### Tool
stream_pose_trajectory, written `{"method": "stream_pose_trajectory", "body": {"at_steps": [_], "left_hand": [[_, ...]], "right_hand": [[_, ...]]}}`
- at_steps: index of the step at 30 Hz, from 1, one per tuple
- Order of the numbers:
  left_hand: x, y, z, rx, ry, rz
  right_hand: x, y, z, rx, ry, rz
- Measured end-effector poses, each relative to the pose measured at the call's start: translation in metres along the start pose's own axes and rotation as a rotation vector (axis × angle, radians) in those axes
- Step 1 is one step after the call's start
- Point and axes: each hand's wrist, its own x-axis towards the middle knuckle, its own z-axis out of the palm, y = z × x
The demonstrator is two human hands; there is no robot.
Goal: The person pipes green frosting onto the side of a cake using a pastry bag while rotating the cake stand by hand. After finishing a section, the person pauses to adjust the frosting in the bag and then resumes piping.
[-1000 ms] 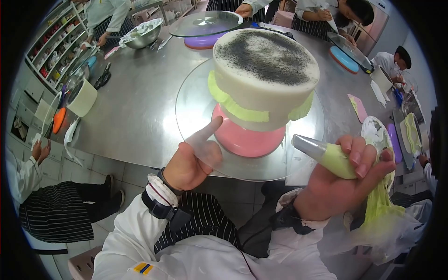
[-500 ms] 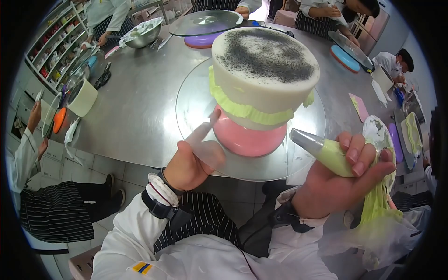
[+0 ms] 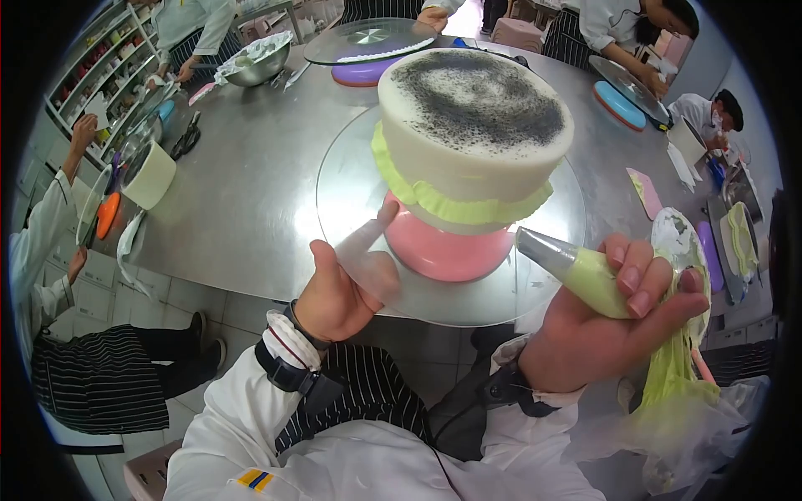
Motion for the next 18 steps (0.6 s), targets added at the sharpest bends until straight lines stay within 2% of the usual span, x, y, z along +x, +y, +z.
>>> {"method": "stream_pose_trajectory", "body": {"at_steps": [1, 3, 6, 10, 14, 18], "left_hand": [[-0.0001, -0.0003, -0.0051, -0.002, 0.0, 0.0], [-0.0006, 0.0007, -0.0129, 0.113, -0.187, -0.012], [-0.0009, 0.0025, -0.0111, 0.192, -0.243, -0.025], [-0.0032, 0.0024, -0.0071, 0.231, -0.194, 0.022], [-0.0028, 0.0054, -0.0084, 0.261, -0.26, -0.013], [-0.0028, 0.0069, -0.009, 0.319, -0.335, -0.04]], "right_hand": [[-0.0004, 0.0, 0.0, 0.007, -0.013, 0.0], [-0.0008, 0.0001, -0.0003, 0.015, -0.026, 0.001], [-0.0014, 0.0006, -0.0012, 0.026, -0.064, -0.002], [-0.0024, 0.0037, -0.0009, 0.043, -0.119, -0.013], [-0.0006, 0.0086, -0.0039, 0.038, -0.172, -0.048], [-0.0007, 0.0049, -0.0013, -0.032, -0.143, -0.001]]}}
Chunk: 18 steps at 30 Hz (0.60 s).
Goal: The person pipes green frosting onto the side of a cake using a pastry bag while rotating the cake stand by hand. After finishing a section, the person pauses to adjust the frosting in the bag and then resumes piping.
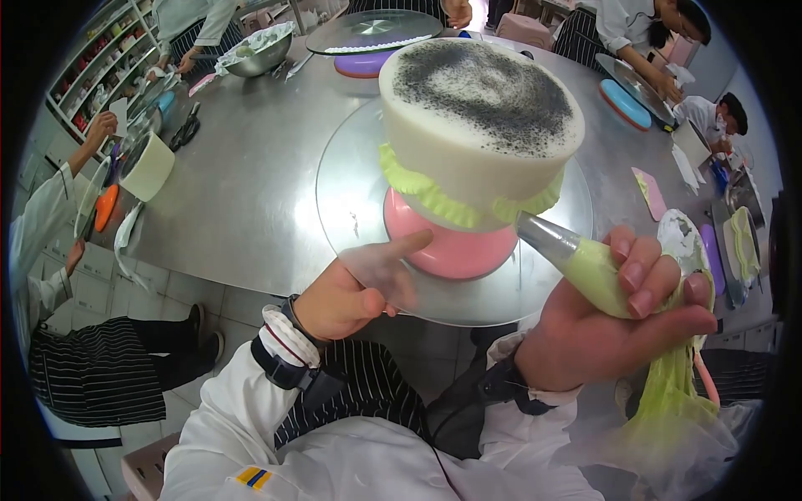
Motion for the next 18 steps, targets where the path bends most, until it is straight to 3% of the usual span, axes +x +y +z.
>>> {"method": "stream_pose_trajectory", "body": {"at_steps": [18], "left_hand": [[0.002, 0.0105, 0.0027, 0.038, -0.03, -0.074]], "right_hand": [[0.0012, 0.0056, 0.0007, -0.082, 0.061, -0.064]]}}
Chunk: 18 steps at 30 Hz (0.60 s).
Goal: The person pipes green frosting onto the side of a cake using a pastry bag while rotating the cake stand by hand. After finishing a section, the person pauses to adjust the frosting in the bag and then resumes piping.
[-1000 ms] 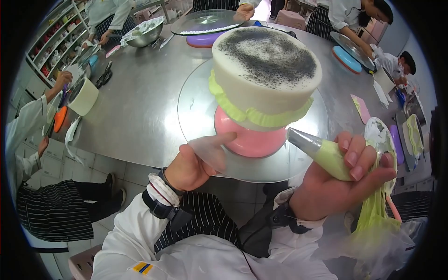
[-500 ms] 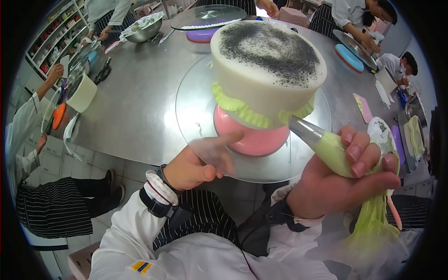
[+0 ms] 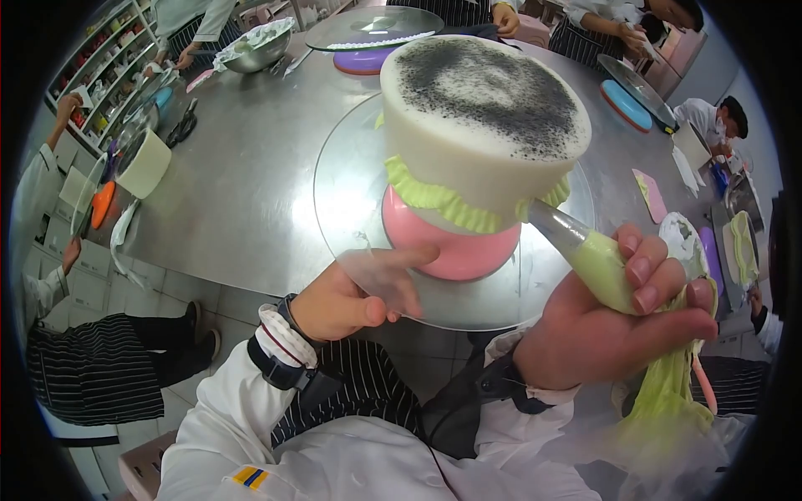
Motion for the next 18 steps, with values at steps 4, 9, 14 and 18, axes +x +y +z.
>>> {"method": "stream_pose_trajectory", "body": {"at_steps": [4, 9, 14, 18], "left_hand": [[0.0003, 0.0006, 0.0003, 0.038, 0.003, 0.001], [0.0003, 0.0015, 0.001, 0.066, 0.006, 0.001], [-0.0005, 0.0005, -0.0016, 0.005, -0.008, -0.008], [-0.0004, 0.0011, -0.0008, 0.007, -0.005, -0.009]], "right_hand": [[0.0, -0.0002, 0.0004, 0.006, -0.02, 0.008], [-0.0002, 0.0004, 0.0006, 0.022, -0.025, 0.014], [0.0007, 0.0013, 0.0, 0.017, -0.045, -0.008], [0.001, 0.0015, -0.0011, 0.018, -0.064, -0.008]]}}
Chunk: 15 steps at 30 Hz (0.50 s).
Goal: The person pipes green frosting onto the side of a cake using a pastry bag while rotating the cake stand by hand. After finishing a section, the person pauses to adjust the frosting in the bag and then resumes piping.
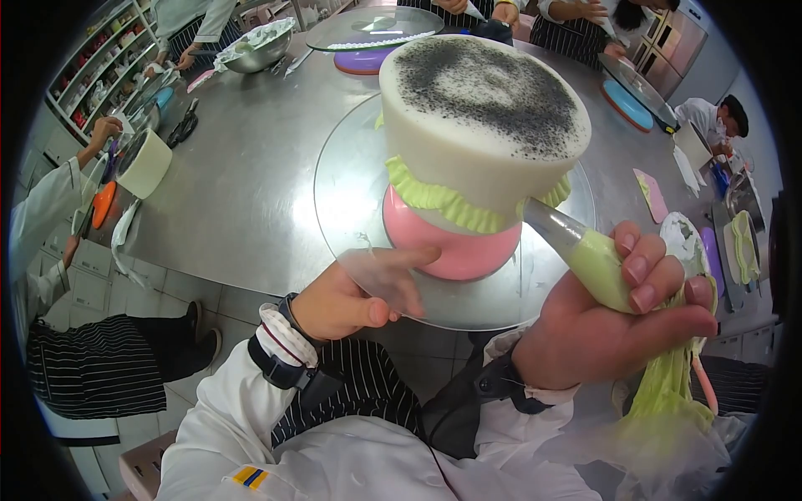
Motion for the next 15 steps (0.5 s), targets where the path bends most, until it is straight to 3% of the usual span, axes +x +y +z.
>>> {"method": "stream_pose_trajectory", "body": {"at_steps": [15], "left_hand": [[-0.0002, -0.0014, -0.0004, -0.045, 0.005, 0.0]], "right_hand": [[-0.0004, 0.001, 0.0018, -0.023, 0.031, 0.003]]}}
